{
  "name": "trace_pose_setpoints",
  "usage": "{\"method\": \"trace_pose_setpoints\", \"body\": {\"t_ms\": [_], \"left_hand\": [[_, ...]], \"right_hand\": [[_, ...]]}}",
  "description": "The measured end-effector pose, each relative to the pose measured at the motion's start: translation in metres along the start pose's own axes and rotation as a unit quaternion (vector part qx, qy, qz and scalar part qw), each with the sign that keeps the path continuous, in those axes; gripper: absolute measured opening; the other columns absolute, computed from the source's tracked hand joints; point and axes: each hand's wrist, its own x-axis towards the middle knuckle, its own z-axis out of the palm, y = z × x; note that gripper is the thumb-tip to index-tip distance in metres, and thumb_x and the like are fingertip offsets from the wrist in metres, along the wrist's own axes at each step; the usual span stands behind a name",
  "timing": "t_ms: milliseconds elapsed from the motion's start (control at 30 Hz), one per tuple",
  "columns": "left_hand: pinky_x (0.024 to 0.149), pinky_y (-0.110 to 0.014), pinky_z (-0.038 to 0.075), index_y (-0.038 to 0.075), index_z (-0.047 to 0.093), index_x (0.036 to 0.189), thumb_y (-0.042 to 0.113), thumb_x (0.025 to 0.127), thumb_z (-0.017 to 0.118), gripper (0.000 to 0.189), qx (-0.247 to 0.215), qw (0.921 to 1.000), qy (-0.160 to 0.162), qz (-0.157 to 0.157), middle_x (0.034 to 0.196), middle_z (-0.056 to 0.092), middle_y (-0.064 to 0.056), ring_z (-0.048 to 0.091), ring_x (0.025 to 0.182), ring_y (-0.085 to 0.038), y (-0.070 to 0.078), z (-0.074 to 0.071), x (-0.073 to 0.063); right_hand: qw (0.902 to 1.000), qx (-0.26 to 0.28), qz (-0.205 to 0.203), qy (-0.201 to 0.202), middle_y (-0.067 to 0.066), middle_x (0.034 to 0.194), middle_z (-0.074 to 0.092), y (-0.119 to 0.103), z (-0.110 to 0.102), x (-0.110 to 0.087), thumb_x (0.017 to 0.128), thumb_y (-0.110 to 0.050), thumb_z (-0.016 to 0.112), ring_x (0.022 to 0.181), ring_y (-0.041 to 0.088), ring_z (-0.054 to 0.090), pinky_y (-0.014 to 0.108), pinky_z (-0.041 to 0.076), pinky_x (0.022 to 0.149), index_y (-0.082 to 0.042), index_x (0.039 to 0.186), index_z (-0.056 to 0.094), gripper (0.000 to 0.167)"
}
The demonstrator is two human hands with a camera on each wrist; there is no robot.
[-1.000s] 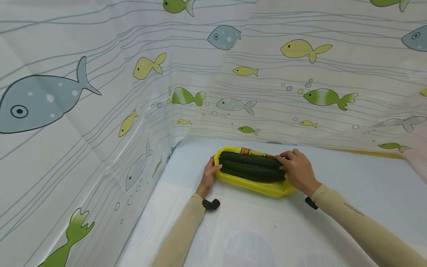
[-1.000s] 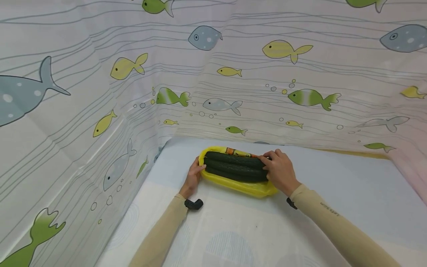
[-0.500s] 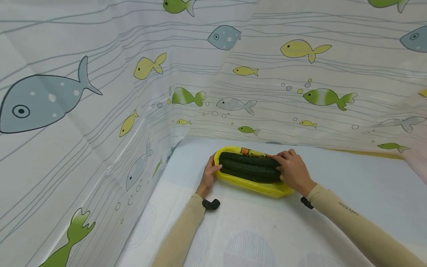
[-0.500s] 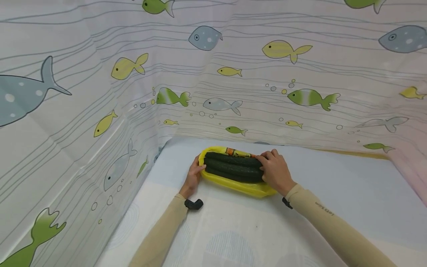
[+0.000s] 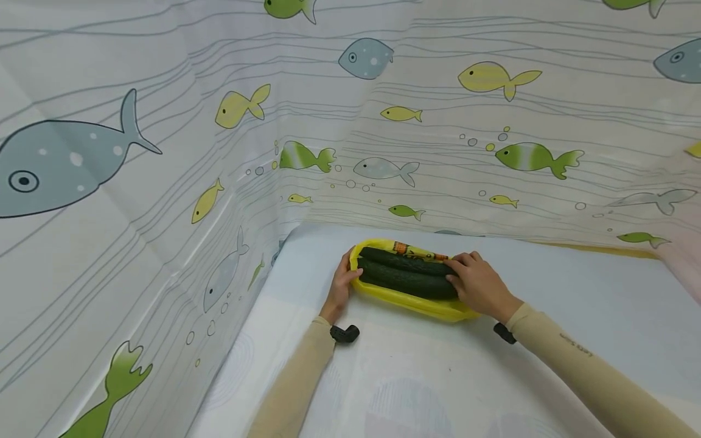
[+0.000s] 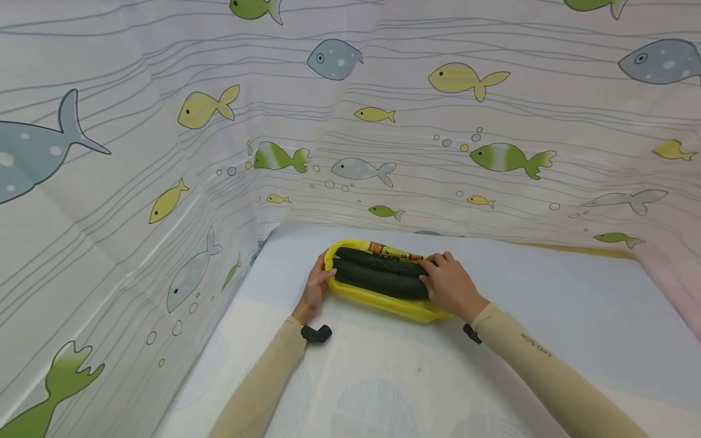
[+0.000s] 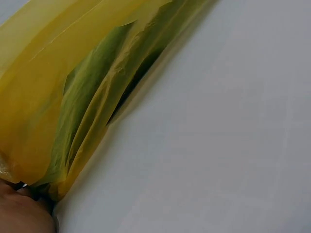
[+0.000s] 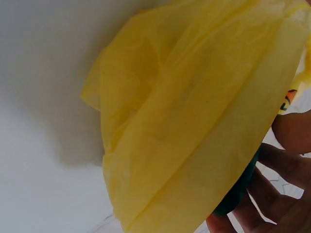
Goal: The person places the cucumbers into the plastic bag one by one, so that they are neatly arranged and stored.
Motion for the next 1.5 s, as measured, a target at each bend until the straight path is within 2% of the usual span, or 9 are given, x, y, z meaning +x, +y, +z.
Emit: {"method": "trace_pose_setpoints", "body": {"t_ms": [333, 633, 867, 1133, 1333, 1500], "left_hand": [[0.132, -0.050, 0.020, 0.016, 0.029, 0.168, 0.021, 0.100, 0.048, 0.070, -0.002, 1.0000, -0.004, -0.001, 0.172, 0.034, -0.007, 0.032, 0.158, -0.029, 0.000, 0.001, 0.000], [0.132, -0.052, 0.019, 0.018, 0.031, 0.167, 0.023, 0.099, 0.049, 0.071, -0.004, 1.0000, -0.005, -0.005, 0.171, 0.035, -0.007, 0.033, 0.157, -0.029, -0.003, 0.001, 0.000], [0.132, -0.052, 0.021, 0.017, 0.032, 0.167, 0.023, 0.099, 0.049, 0.071, -0.003, 1.0000, -0.004, -0.004, 0.171, 0.036, -0.008, 0.035, 0.156, -0.030, -0.003, 0.002, 0.000], [0.132, -0.052, 0.021, 0.018, 0.031, 0.167, 0.025, 0.101, 0.049, 0.069, -0.009, 0.9999, -0.007, -0.005, 0.171, 0.036, -0.007, 0.034, 0.156, -0.029, -0.004, 0.002, 0.004], [0.133, -0.051, 0.017, 0.019, 0.029, 0.168, 0.027, 0.103, 0.046, 0.068, -0.005, 1.0000, -0.003, -0.007, 0.173, 0.033, -0.004, 0.029, 0.160, -0.026, -0.006, 0.002, 0.005], [0.133, -0.052, 0.013, 0.012, 0.024, 0.169, 0.025, 0.106, 0.039, 0.066, -0.022, 0.9996, -0.009, 0.016, 0.176, 0.024, -0.013, 0.019, 0.164, -0.029, -0.005, 0.001, 0.006]], "right_hand": [[0.9999, 0.005, -0.011, -0.002, 0.024, 0.124, 0.068, 0.000, -0.003, -0.004, 0.103, -0.019, 0.068, 0.109, 0.039, 0.060, 0.056, 0.054, 0.092, 0.005, 0.136, 0.066, 0.041], [0.9997, 0.015, -0.007, -0.017, 0.025, 0.129, 0.067, 0.002, -0.001, -0.007, 0.104, -0.027, 0.068, 0.115, 0.041, 0.060, 0.059, 0.053, 0.098, 0.006, 0.138, 0.065, 0.047], [0.9995, 0.019, -0.001, -0.025, 0.025, 0.132, 0.066, 0.003, -0.005, -0.012, 0.105, -0.027, 0.067, 0.119, 0.041, 0.059, 0.061, 0.052, 0.100, 0.004, 0.139, 0.064, 0.046], [0.9996, 0.023, -0.004, -0.013, 0.025, 0.134, 0.066, 0.008, -0.007, -0.016, 0.104, -0.024, 0.068, 0.120, 0.043, 0.059, 0.062, 0.051, 0.100, 0.002, 0.142, 0.063, 0.047], [0.9987, 0.045, 0.021, -0.008, 0.026, 0.139, 0.062, 0.013, -0.017, -0.020, 0.106, -0.027, 0.065, 0.125, 0.043, 0.055, 0.064, 0.048, 0.105, 0.003, 0.144, 0.060, 0.048], [0.9974, 0.062, 0.035, 0.008, 0.026, 0.140, 0.061, 0.019, -0.028, -0.025, 0.108, -0.029, 0.061, 0.125, 0.043, 0.053, 0.064, 0.046, 0.105, 0.003, 0.145, 0.059, 0.048]]}}
